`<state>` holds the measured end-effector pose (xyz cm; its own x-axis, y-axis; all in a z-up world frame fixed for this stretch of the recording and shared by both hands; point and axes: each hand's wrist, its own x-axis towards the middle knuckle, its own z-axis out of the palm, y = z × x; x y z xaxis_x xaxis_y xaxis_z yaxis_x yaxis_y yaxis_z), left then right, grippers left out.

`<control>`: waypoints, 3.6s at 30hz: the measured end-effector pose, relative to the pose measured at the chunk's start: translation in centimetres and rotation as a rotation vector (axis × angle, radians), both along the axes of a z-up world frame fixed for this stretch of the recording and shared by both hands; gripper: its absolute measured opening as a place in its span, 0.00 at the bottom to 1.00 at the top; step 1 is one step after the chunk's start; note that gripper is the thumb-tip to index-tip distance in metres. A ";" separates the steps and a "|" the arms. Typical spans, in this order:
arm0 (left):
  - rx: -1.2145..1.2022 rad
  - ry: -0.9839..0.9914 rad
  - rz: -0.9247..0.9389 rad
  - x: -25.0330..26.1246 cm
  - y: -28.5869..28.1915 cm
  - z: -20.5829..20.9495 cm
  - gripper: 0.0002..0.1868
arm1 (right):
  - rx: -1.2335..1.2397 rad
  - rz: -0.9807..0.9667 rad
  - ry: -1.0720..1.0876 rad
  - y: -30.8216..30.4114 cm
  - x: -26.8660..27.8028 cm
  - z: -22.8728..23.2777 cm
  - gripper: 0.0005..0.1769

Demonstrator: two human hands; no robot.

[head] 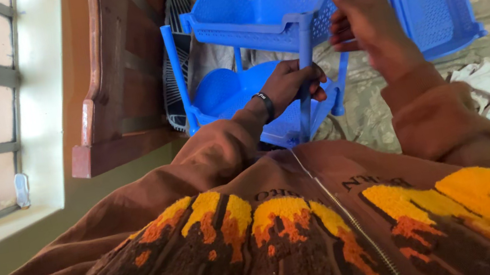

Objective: The person takes apart a blue plastic tiered rack on a bed, separating the perforated baskets from the tubular legs and posts, then reassembles it by fitting the baskets back onto the posts and pressing the tubes into their sockets.

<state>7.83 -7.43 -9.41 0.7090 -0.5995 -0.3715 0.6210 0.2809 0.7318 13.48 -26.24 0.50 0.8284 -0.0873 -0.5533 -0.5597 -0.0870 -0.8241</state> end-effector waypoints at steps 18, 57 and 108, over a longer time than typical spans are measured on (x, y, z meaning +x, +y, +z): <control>0.087 0.101 0.155 1.0 -2.2 3.6 0.23 | -0.110 0.012 -0.393 2.9 3.0 -3.1 0.22; 0.123 -0.041 0.203 -0.5 -0.8 4.6 0.23 | -0.692 0.996 -1.229 -1.2 7.1 1.5 0.22; 0.063 -0.102 0.172 -0.3 -1.5 3.4 0.15 | -0.680 0.494 -0.811 5.2 -0.9 1.8 0.26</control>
<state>7.58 -8.96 -5.97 0.8346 -0.4444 -0.3257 0.4897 0.3276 0.8080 12.54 -21.04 2.35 0.9442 0.2687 0.1905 0.3277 -0.7089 -0.6245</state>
